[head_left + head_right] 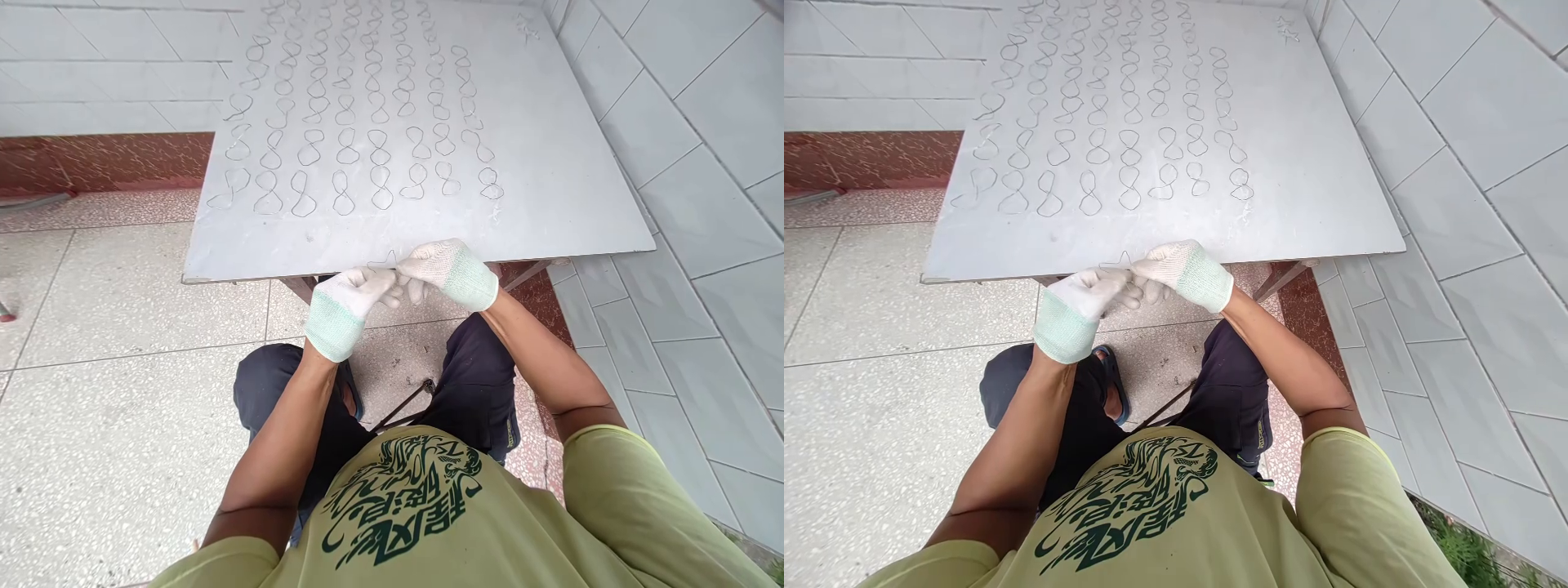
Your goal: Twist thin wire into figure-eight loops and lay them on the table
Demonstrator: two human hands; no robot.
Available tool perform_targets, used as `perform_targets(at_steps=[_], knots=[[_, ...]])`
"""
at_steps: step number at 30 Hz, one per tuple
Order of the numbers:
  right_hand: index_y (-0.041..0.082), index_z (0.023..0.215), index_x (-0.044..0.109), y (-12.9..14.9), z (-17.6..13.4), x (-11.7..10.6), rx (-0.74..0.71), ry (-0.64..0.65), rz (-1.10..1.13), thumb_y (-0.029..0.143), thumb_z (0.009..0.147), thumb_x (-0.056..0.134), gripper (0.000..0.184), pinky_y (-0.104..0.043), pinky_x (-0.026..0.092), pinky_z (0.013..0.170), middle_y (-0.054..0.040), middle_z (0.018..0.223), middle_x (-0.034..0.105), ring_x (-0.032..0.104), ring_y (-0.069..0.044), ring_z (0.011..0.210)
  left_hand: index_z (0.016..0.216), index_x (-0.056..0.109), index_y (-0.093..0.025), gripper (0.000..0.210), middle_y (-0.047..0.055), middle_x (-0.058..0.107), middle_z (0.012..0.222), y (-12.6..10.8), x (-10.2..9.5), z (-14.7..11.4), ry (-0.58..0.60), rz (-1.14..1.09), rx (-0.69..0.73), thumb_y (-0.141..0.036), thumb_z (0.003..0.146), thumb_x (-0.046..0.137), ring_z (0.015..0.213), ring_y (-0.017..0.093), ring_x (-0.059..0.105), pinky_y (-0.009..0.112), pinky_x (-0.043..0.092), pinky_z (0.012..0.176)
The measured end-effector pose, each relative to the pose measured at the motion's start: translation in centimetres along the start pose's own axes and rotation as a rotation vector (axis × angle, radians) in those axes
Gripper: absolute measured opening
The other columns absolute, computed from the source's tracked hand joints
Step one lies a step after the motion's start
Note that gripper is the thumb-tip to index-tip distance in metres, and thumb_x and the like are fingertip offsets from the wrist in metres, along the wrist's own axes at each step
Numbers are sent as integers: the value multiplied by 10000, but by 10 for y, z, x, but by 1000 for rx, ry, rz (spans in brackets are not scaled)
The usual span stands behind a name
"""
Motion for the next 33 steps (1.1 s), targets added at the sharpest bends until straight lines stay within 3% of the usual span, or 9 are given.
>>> perform_targets(at_steps=[2,5,10,13,17,22,24,27,33], knots=[[185,761,797,-2,0,-3,-14,5,-55,358,957,852,267,-245,510,622,-3,626,762,672,-128,613,833,783,-204,400,64,801,738,-4,-3,-3,-79,10,44,-570,977,710,670,203,749,302,549,644],[197,793,817,-5,-1,-4,-49,-4,-121,384,956,827,249,-245,477,620,4,651,776,657,-123,630,754,730,-215,521,57,753,666,-7,0,-5,-105,-40,71,-651,1029,649,586,179,700,305,549,625],[208,778,809,-4,-5,-2,-145,2,-132,429,960,794,287,-264,525,721,8,695,787,704,-140,712,605,607,-255,621,24,564,471,-4,11,-5,-74,-209,39,-737,990,674,587,212,719,329,558,615],[214,731,788,-3,-7,-1,-160,1,-161,457,960,788,334,-264,495,688,17,685,774,660,-126,673,514,538,-272,712,29,493,415,-3,15,-6,-18,-279,65,-791,984,664,618,242,746,353,595,640],[211,721,774,-2,-5,-1,-131,43,-141,476,945,805,348,-267,498,696,13,688,773,682,-135,695,462,495,-278,823,57,526,424,-1,17,-8,68,-342,50,-871,1033,531,612,256,758,376,615,622],[208,773,809,-4,-3,-6,-113,83,-47,447,936,820,290,-269,544,775,25,646,763,711,-136,689,651,687,-245,770,62,674,538,-4,10,-13,-39,-299,37,-908,1004,523,555,233,727,364,568,555],[214,795,821,-5,-3,-8,-121,76,-43,432,948,811,267,-268,554,798,25,660,775,721,-137,704,666,708,-233,700,67,732,607,-7,7,-17,-55,-187,36,-847,989,617,560,208,712,351,569,583],[220,780,808,-7,-5,-9,-116,62,-57,431,950,812,270,-273,569,799,19,675,783,728,-144,711,595,699,-230,514,42,729,597,-7,8,-19,-15,32,-43,-606,918,836,567,166,674,305,537,604],[218,712,759,-7,-5,-2,-41,13,-57,388,923,821,278,-265,545,716,15,592,732,689,-142,641,608,743,-219,415,44,740,612,6,15,-14,103,92,-50,-493,913,807,554,142,613,277,468,570]])
Point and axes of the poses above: each hand's wrist, its own z-axis towards the middle knuckle, its own x-axis out of the palm, y = z × x, the point moved 2 cm from there along z, towards the middle knuckle
